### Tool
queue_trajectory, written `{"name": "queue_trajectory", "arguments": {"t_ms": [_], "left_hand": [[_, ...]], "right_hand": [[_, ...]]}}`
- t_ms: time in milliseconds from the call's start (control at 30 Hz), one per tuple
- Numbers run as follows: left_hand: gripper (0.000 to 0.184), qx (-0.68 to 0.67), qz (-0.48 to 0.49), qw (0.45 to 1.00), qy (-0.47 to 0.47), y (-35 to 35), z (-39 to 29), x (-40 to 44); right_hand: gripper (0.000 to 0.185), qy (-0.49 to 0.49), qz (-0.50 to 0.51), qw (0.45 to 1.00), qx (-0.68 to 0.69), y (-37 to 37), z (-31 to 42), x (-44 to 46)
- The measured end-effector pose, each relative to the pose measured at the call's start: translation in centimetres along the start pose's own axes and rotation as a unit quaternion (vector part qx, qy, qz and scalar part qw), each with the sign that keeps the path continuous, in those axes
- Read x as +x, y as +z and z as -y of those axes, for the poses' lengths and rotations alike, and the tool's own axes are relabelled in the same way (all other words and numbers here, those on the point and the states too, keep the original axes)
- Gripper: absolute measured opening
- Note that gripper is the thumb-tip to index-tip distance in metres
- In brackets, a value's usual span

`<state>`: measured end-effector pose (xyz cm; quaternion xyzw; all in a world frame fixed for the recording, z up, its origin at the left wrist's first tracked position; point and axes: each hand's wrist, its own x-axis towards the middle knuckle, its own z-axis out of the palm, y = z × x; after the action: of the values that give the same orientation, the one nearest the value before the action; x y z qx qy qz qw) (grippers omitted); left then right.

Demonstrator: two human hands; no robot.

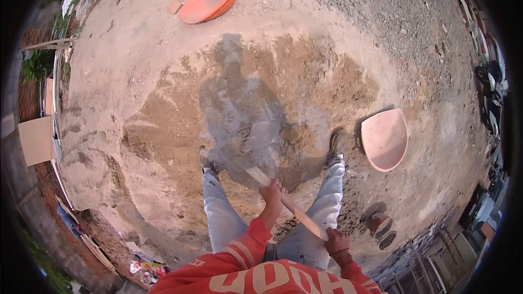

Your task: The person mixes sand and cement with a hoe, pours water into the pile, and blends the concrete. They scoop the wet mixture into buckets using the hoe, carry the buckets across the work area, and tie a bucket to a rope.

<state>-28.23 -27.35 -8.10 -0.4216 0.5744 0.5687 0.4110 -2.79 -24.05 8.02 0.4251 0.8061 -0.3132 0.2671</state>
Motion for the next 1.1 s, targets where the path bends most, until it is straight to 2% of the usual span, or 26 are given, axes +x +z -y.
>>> {"name": "queue_trajectory", "arguments": {"t_ms": [100,200,267,333,367,467,533,600,633,667,700,733,767,867,967,1067,1100], "left_hand": [[0.026,0.009,0.106,0.984,0.143,11.0,-9.1,5.5],[0.028,0.09,0.184,0.933,0.296,22.7,-18.1,8.6],[0.038,0.216,0.137,0.873,0.415,29.1,-20.5,13.2],[0.044,0.316,0.112,0.83,0.446,33.3,-20.1,18.8],[0.042,0.308,0.137,0.839,0.427,34.3,-18.7,20.0],[0.033,0.444,0.16,0.803,0.364,34.1,-13.7,29.5],[0.025,0.409,0.138,0.861,0.268,31.4,-8.9,26.8],[0.042,0.361,0.217,0.875,0.238,27.1,-5.2,25.6],[0.062,0.328,0.307,0.878,0.164,24.1,-4.4,23.9],[0.065,0.307,0.29,0.895,0.144,21.3,-1.8,25.6],[0.052,0.376,0.294,0.861,0.177,17.7,1.4,28.8],[0.056,0.535,0.294,0.725,0.319,14.5,3.8,28.6],[0.061,0.659,0.272,0.544,0.442,12.5,5.2,27.8],[0.076,0.791,0.249,0.399,0.392,12.5,3.4,23.4],[0.088,0.837,0.172,0.365,0.37,11.9,1.1,24.1],[0.088,0.823,0.161,0.446,0.314,11.2,-2.7,25.0],[0.09,0.76,0.129,0.57,0.286,10.6,-4.9,25.4]], "right_hand": [[0.026,-0.035,-0.126,0.991,0.03,-0.4,1.6,12.7],[0.025,-0.03,-0.194,0.98,0.032,-2.5,5.5,28.5],[0.025,-0.023,-0.233,0.972,0.024,-4.4,7.9,38.5],[0.026,-0.052,-0.26,0.964,0.034,-6.6,9.0,47.0],[0.024,-0.068,-0.284,0.955,0.047,-6.3,8.7,50.7],[0.031,0.029,-0.169,0.982,0.086,-4.9,7.8,53.1],[0.033,0.098,-0.105,0.985,0.093,-3.6,6.3,50.6],[0.036,0.118,-0.035,0.99,0.07,-2.7,4.0,46.5],[0.038,0.129,-0.03,0.989,0.069,-2.2,3.3,44.7],[0.039,0.141,-0.026,0.987,0.067,-2.1,2.7,43.3],[0.039,0.153,-0.016,0.985,0.081,-2.4,2.3,42.4],[0.04,0.164,-0.005,0.982,0.094,-2.5,1.9,41.7],[0.04,0.173,0.007,0.979,0.109,-2.6,1.7,41.5],[0.04,0.163,0.005,0.983,0.08,-2.3,1.9,42.6],[0.045,0.156,-0.019,0.987,0.042,-3.9,3.7,42.7],[0.047,0.144,-0.02,0.988,0.046,-2.9,3.4,42.8],[0.047,0.137,-0.016,0.989,0.045,-2.0,3.1,43.0]]}}
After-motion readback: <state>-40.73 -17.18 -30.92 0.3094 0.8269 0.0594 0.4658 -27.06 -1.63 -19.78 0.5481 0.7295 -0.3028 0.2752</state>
